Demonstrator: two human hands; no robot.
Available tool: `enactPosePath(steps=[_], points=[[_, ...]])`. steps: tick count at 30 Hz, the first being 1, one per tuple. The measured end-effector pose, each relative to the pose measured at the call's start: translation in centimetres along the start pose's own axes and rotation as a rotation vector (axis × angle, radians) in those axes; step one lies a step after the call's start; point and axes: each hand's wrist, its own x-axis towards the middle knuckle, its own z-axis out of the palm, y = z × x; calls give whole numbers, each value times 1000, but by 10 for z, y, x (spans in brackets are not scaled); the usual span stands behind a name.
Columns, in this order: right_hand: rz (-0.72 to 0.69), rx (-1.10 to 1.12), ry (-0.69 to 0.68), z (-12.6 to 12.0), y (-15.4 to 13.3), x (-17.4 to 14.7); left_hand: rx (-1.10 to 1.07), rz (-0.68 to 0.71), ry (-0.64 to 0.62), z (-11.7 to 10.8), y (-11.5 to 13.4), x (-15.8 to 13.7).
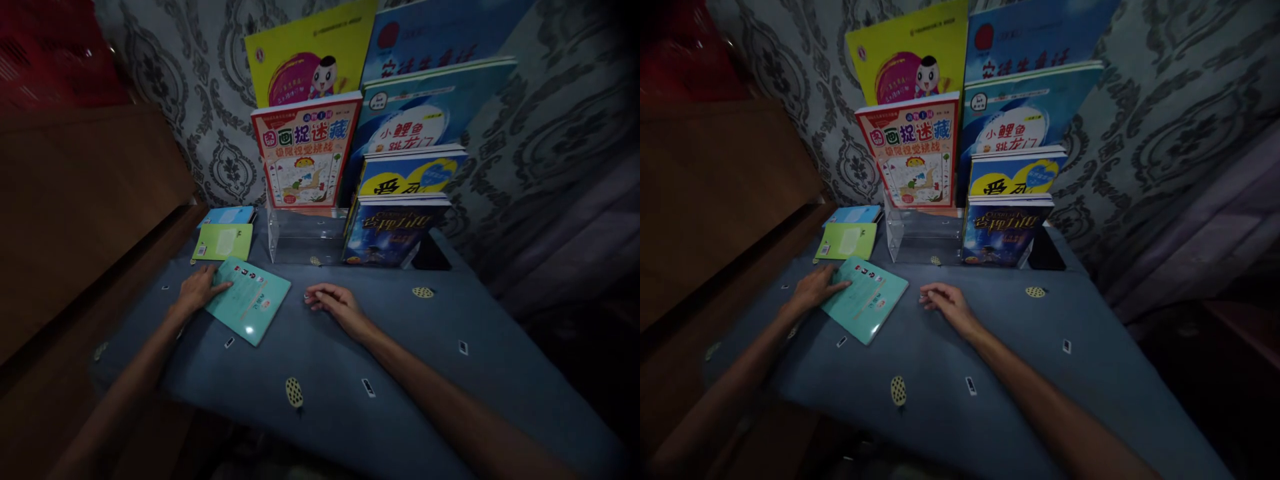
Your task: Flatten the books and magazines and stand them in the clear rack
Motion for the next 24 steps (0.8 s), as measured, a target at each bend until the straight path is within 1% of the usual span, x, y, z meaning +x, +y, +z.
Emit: enactPosePath(steps=[2,5,7,9,12,14,18,21,24], points=[[-107,-215,85,-3,3,1,20,4,-47,-3,9,-7],[-262,-499,149,-7,2,0,42,23,-92,-4,22,-14],[-344,-621,160,-9,0,-1,14,67,-103,-3,31,-18],[-395,-724,180,-12,-2,-2,-74,146,-115,-1,39,-20],[-408,-889,192,-16,-2,-3,-250,278,-134,4,51,-18],[-392,-995,171,-18,-1,-6,-297,331,-114,8,57,-14],[-349,-1147,111,-22,5,-10,-241,360,-30,12,66,-1],[-358,-1186,82,-27,8,-9,-268,384,-30,11,74,4],[-356,-1195,68,-35,4,-6,-356,426,-48,9,86,4]])
